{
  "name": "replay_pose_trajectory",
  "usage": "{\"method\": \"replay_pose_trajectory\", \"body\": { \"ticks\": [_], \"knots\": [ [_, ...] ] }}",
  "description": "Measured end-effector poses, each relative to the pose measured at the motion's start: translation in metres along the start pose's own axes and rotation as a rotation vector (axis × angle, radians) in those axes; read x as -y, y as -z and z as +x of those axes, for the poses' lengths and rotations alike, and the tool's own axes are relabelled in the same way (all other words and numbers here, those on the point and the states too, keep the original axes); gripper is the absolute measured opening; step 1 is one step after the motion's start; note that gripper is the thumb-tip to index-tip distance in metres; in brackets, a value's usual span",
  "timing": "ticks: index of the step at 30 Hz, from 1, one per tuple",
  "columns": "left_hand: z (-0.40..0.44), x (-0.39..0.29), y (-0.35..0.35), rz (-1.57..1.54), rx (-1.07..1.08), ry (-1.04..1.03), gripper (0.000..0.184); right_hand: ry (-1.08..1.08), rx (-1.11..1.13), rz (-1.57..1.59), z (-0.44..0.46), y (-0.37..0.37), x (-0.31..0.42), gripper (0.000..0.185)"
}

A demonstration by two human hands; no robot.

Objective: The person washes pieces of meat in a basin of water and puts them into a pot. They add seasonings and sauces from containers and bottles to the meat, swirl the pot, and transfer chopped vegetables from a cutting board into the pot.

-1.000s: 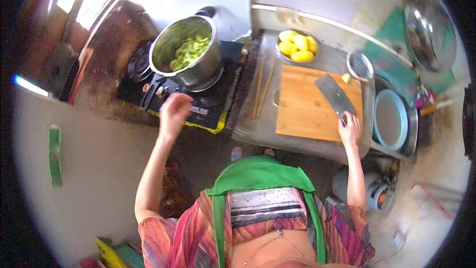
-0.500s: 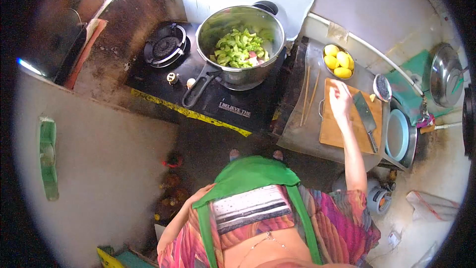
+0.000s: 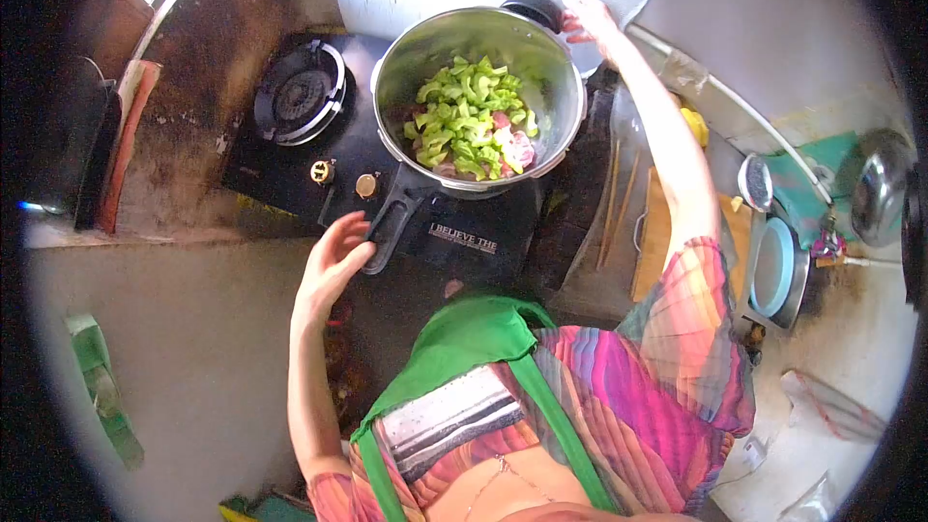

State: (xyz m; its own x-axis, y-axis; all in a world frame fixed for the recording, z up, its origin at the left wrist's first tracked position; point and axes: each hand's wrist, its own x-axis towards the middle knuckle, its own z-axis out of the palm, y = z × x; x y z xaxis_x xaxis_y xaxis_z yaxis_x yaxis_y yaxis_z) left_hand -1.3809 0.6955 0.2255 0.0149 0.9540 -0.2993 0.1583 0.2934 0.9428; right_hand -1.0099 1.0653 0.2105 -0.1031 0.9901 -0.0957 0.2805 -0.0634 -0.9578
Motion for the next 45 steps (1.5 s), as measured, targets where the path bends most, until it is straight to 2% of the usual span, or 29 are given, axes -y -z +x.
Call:
{"method": "replay_pose_trajectory", "body": {
  "ticks": [1, 3, 4, 6, 7, 8, 10, 11, 13, 15, 17, 19, 21, 23, 25, 26, 27, 29, 30, 31, 32, 33, 35, 37, 39, 40, 41, 43, 45],
  "knots": [
    [0.009, -0.031, -0.013, 0.052, 0.011, 0.123, 0.063, -0.004, 0.047, -0.080, 0.025, -0.005, -0.008, 0.053],
    [0.035, -0.029, -0.025, 0.363, 0.068, 0.067, 0.072, -0.047, 0.108, -0.110, 0.027, -0.023, 0.013, 0.047],
    [0.045, -0.031, -0.032, 0.455, 0.073, 0.102, 0.077, -0.062, 0.117, -0.105, 0.039, -0.030, 0.004, 0.047],
    [0.054, -0.049, -0.048, 0.427, 0.068, 0.307, 0.061, 0.116, 0.111, -0.204, 0.061, -0.040, -0.011, 0.041],
    [0.056, -0.053, -0.052, 0.366, 0.070, 0.437, 0.054, 0.105, 0.118, -0.200, 0.062, -0.042, -0.017, 0.041],
    [0.058, -0.053, -0.053, 0.367, 0.069, 0.446, 0.054, 0.064, 0.111, -0.136, 0.054, -0.044, -0.011, 0.039],
    [0.057, -0.051, -0.052, 0.451, -0.020, 0.351, 0.045, -0.025, 0.118, -0.082, 0.046, -0.039, -0.005, 0.035],
    [0.059, -0.016, -0.037, 0.534, -0.116, 0.177, 0.044, -0.022, 0.120, -0.077, 0.044, -0.035, -0.014, 0.035],
    [0.065, -0.060, -0.033, 0.800, -0.109, -0.003, 0.044, -0.044, 0.098, 0.168, 0.031, -0.022, -0.030, 0.034],
    [0.073, -0.105, -0.036, 1.027, -0.096, 0.014, 0.033, -0.142, 0.040, 0.456, 0.003, -0.002, -0.042, 0.032],
    [0.067, -0.117, -0.036, 1.151, -0.075, -0.095, 0.031, -0.176, -0.060, 0.579, -0.030, 0.006, -0.039, 0.030],
    [0.049, -0.110, -0.025, 1.057, -0.098, -0.111, 0.026, -0.149, -0.101, 0.608, -0.060, 0.003, -0.027, 0.027],
    [0.024, -0.097, -0.008, 1.048, -0.168, -0.023, 0.031, -0.037, -0.162, 0.521, -0.081, -0.023, 0.004, 0.025],
    [0.012, -0.086, 0.004, 1.039, -0.312, -0.040, 0.037, 0.010, -0.036, 0.473, -0.073, -0.042, 0.012, 0.025],
    [0.029, -0.080, 0.010, 1.082, -0.307, -0.074, 0.043, -0.034, 0.004, 0.468, -0.044, -0.038, 0.009, 0.026],
    [0.042, -0.079, 0.006, 1.001, -0.259, -0.076, 0.046, -0.089, 0.001, 0.457, -0.037, -0.029, 0.022, 0.027],
    [0.053, -0.079, -0.001, 0.991, -0.200, -0.021, 0.049, -0.146, -0.003, 0.447, -0.035, -0.021, 0.029, 0.027],
    [0.059, -0.079, -0.008, 1.008, -0.126, -0.045, 0.049, -0.096, 0.029, 0.451, -0.037, 0.000, 0.022, 0.027],
    [0.054, -0.066, 0.000, 0.989, -0.163, -0.181, 0.039, -0.078, -0.081, 0.384, -0.043, -0.006, 0.016, 0.027],
    [0.045, -0.061, 0.011, 0.945, -0.152, -0.135, 0.039, -0.066, -0.184, 0.316, -0.050, -0.011, 0.006, 0.027],
    [0.033, -0.056, 0.022, 0.911, -0.163, -0.140, 0.040, -0.074, -0.197, 0.328, -0.075, -0.031, 0.028, 0.027],
    [0.025, -0.054, 0.033, 0.896, -0.174, -0.145, 0.040, -0.016, -0.122, 0.400, -0.074, -0.042, 0.017, 0.028],
    [0.031, -0.057, 0.043, 0.886, -0.145, -0.066, 0.040, -0.137, -0.091, 0.402, -0.064, -0.052, 0.025, 0.029],
    [0.053, -0.061, 0.026, 0.972, -0.206, -0.196, 0.035, -0.196, -0.134, 0.429, -0.055, -0.035, 0.039, 0.030],
    [0.067, -0.071, 0.012, 0.971, -0.112, -0.215, 0.027, -0.079, -0.016, 0.505, -0.054, -0.009, 0.036, 0.028],
    [0.063, -0.077, 0.013, 0.997, -0.104, -0.179, 0.029, -0.163, -0.104, 0.486, -0.064, -0.004, 0.037, 0.028],
    [0.055, -0.082, 0.013, 1.026, -0.090, -0.132, 0.031, -0.116, -0.164, 0.466, -0.066, -0.009, 0.029, 0.027],
    [0.044, -0.069, 0.034, 0.933, -0.099, -0.138, 0.039, -0.109, -0.199, 0.361, -0.069, -0.025, 0.017, 0.022],
    [0.046, -0.072, 0.038, 0.938, -0.139, -0.139, 0.036, -0.150, -0.203, 0.396, -0.063, -0.038, 0.015, 0.025]
  ]
}}
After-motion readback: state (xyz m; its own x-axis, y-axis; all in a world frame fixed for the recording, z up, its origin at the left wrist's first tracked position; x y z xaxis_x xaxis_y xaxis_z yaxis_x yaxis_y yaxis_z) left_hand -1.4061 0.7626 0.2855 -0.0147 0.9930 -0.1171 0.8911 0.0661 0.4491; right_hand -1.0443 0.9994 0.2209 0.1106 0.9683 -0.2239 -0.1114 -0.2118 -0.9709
